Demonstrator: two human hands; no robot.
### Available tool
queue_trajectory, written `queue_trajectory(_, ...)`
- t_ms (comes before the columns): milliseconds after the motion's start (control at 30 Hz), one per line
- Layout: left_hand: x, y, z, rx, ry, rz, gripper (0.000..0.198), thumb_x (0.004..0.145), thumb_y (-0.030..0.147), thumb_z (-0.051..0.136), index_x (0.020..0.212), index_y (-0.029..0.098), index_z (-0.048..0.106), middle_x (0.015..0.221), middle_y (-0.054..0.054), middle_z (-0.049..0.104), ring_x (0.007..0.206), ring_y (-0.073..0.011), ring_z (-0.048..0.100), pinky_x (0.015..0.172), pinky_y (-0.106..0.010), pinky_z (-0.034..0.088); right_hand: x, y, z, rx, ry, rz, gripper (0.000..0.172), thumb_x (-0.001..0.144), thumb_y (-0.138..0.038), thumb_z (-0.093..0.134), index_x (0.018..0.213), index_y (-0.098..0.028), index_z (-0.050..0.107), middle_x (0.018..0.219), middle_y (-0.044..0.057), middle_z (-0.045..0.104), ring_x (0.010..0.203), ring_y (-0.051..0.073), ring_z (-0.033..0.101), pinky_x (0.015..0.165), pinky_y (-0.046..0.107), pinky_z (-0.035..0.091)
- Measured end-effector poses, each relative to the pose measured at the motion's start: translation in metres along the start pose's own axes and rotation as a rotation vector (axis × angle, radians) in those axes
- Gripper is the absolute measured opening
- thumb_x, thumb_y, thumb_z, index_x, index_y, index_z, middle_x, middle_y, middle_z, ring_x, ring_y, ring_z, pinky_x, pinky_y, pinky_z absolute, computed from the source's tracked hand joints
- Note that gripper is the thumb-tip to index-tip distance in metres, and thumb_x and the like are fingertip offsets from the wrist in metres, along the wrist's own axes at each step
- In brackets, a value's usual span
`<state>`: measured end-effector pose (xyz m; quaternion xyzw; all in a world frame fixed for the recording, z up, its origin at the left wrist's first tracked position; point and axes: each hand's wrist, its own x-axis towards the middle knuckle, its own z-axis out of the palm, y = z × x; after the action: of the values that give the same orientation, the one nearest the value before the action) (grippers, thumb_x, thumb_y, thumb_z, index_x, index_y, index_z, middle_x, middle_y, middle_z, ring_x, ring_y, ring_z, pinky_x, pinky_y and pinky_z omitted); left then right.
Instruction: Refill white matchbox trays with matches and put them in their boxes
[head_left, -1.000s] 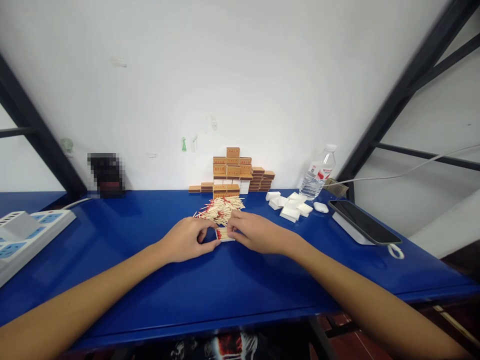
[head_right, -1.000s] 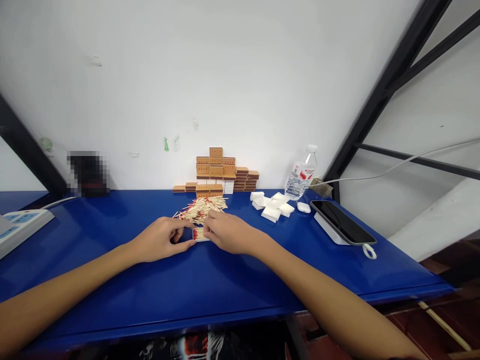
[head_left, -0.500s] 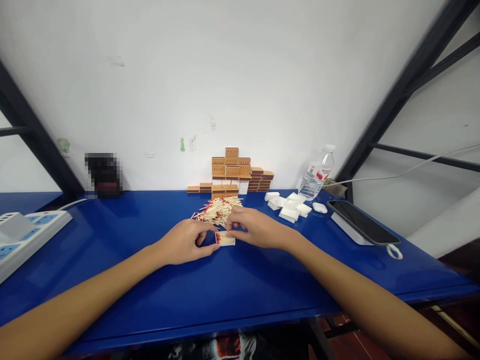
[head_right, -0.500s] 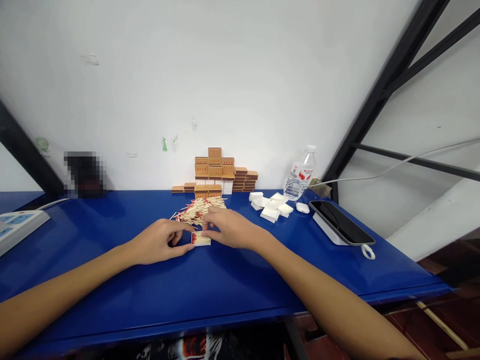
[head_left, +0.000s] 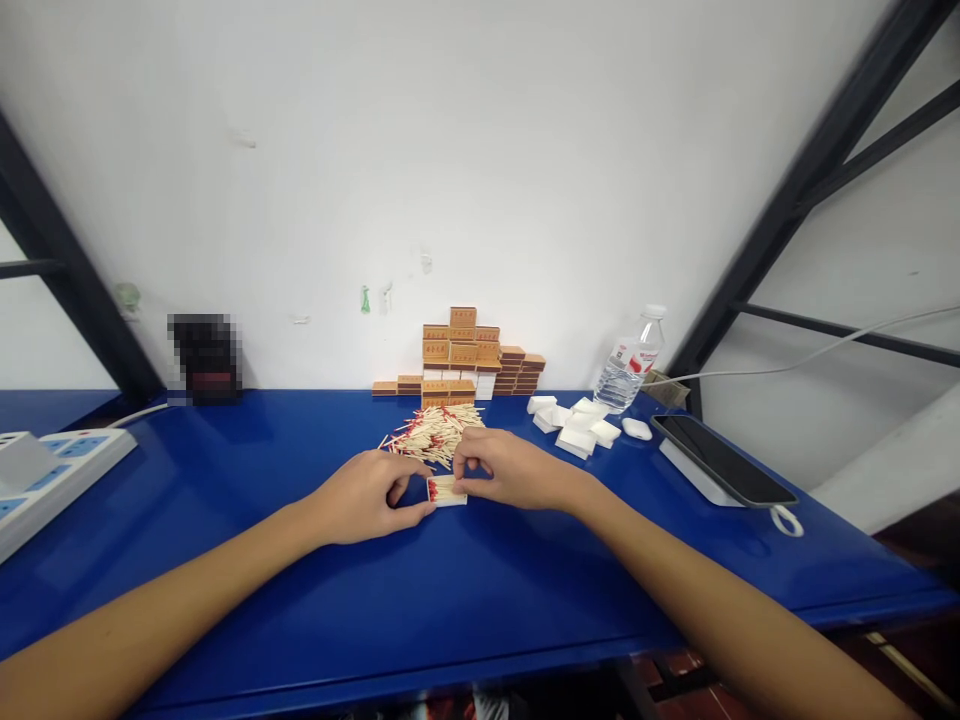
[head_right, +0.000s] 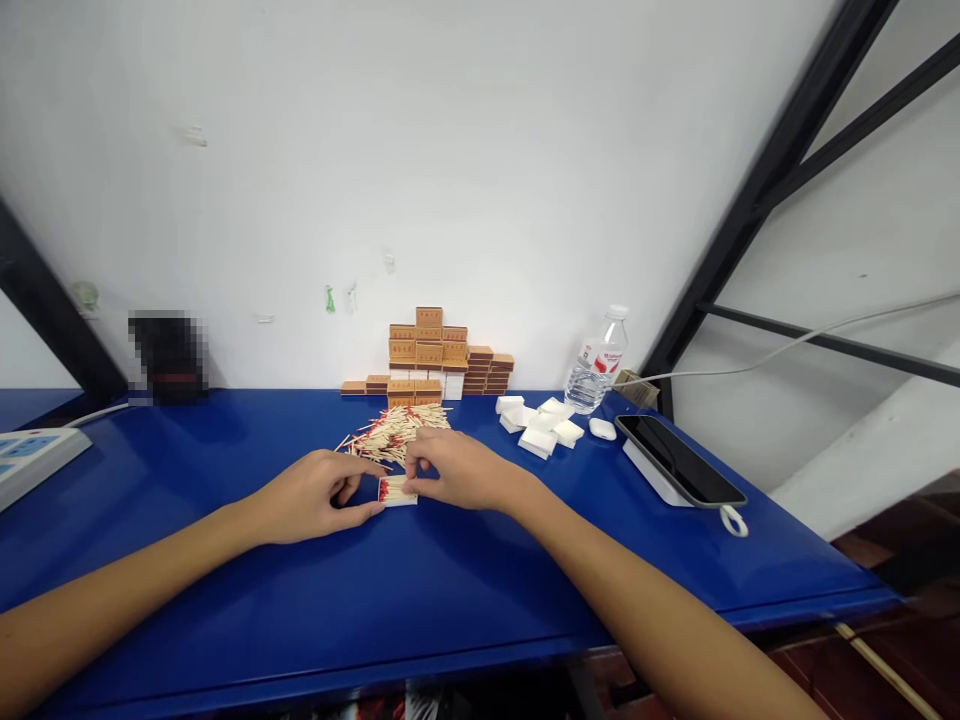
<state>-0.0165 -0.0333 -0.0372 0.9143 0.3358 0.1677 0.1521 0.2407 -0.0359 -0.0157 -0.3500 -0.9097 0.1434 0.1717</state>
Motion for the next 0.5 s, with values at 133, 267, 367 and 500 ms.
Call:
queue_trajectory(133, -0.001, 0.001, 0.000, 0.001, 0.013, -0.010, 0.034, 0.093, 0.045, 0.065, 0.117, 0.023, 0.074, 0.061, 0.006, 0.057, 0.053, -0.0108, 0.054, 0.057, -0.025, 0.038, 0.001, 0.014, -0.009, -0.035, 0.144, 0.058, 0.013, 0.094, -0.026, 0.069, 0.084, -0.019, 0.067, 0.083, 0.001, 0.063, 0.076, 0.015, 0.054, 0.068, 0.026, 0.037)
queue_trajectory(267, -0.001, 0.000, 0.000, 0.010, 0.016, -0.038, 0.037, 0.093, 0.047, 0.065, 0.119, 0.023, 0.074, 0.060, 0.006, 0.056, 0.054, -0.0110, 0.054, 0.058, -0.025, 0.038, -0.007, 0.057, -0.025, -0.189, 0.307, 0.237, 0.013, 0.094, -0.025, 0.065, 0.084, -0.017, 0.068, 0.080, 0.003, 0.063, 0.073, 0.016, 0.055, 0.067, 0.027, 0.036)
queue_trajectory(367, -0.002, 0.000, 0.000, 0.017, 0.012, -0.050, 0.037, 0.093, 0.048, 0.065, 0.118, 0.023, 0.074, 0.058, 0.007, 0.054, 0.053, -0.0110, 0.053, 0.059, -0.025, 0.039, -0.014, 0.087, -0.032, -0.187, 0.313, 0.370, 0.015, 0.093, -0.029, 0.065, 0.086, -0.017, 0.071, 0.078, 0.004, 0.065, 0.069, 0.016, 0.055, 0.064, 0.027, 0.036)
queue_trajectory(500, -0.002, -0.001, 0.000, 0.028, 0.039, -0.063, 0.038, 0.093, 0.049, 0.064, 0.118, 0.023, 0.074, 0.059, 0.006, 0.054, 0.054, -0.0115, 0.052, 0.058, -0.026, 0.039, -0.013, 0.089, -0.025, -0.062, 0.230, 0.438, 0.021, 0.091, -0.035, 0.066, 0.082, -0.017, 0.071, 0.073, 0.002, 0.066, 0.065, 0.015, 0.056, 0.060, 0.027, 0.036)
